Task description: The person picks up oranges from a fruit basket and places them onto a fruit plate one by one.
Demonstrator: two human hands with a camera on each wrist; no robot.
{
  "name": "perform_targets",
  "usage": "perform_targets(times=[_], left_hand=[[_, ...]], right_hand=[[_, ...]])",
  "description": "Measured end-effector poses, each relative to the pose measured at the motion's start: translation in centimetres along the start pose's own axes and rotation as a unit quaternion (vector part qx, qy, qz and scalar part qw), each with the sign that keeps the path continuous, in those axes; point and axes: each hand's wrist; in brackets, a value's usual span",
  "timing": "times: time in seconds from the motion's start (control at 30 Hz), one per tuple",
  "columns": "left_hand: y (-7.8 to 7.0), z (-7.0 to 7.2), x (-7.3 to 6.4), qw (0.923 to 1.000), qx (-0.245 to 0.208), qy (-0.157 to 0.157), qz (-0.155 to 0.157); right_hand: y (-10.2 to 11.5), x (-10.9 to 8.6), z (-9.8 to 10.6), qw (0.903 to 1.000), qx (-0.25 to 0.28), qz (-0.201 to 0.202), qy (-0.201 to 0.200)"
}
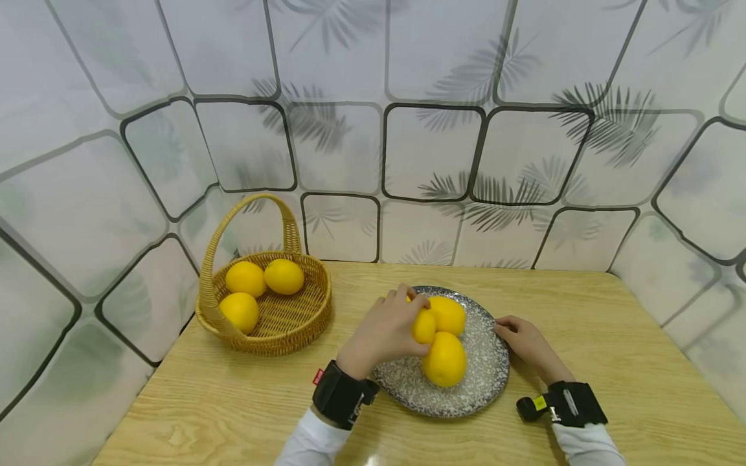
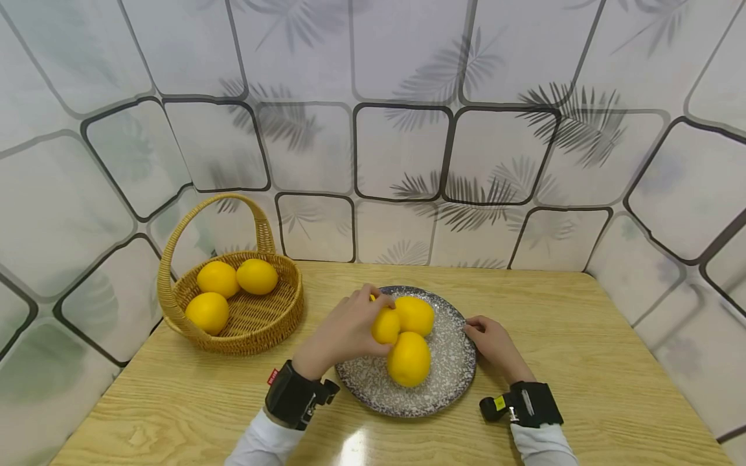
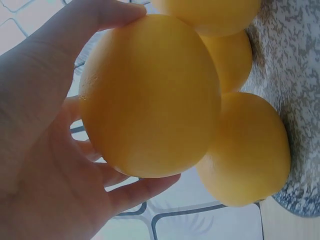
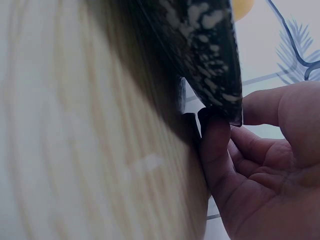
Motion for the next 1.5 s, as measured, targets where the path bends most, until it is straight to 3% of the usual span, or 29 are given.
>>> perform_targets(times=[0.43,0.73,1.27,1.5], left_hand=[[-0.4,-0.2,0.1,0.9999,0.006,-0.009,-0.008],[-0.3,-0.6,0.1,0.9997,0.012,0.02,-0.006],[-1.1,-3.6,1.1,0.9965,0.053,0.063,-0.013],[-1.4,-3.7,1.0,0.9957,0.063,0.064,-0.022]], right_hand=[[0.0,-0.1,0.0,0.9999,-0.002,0.012,-0.002],[0.1,-0.2,0.0,0.9999,-0.002,0.012,0.0],[0.2,-0.1,0.0,1.0,-0.008,0.0,0.001],[0.2,-0.1,0.1,1.0,-0.007,0.001,0.002]])
Point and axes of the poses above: each hand's wrist, its own x-axis towards the middle knuckle, its own z-axis out of the back of the hand, y = z × x, and after that the axes turned 4 degrees about y, right-handed
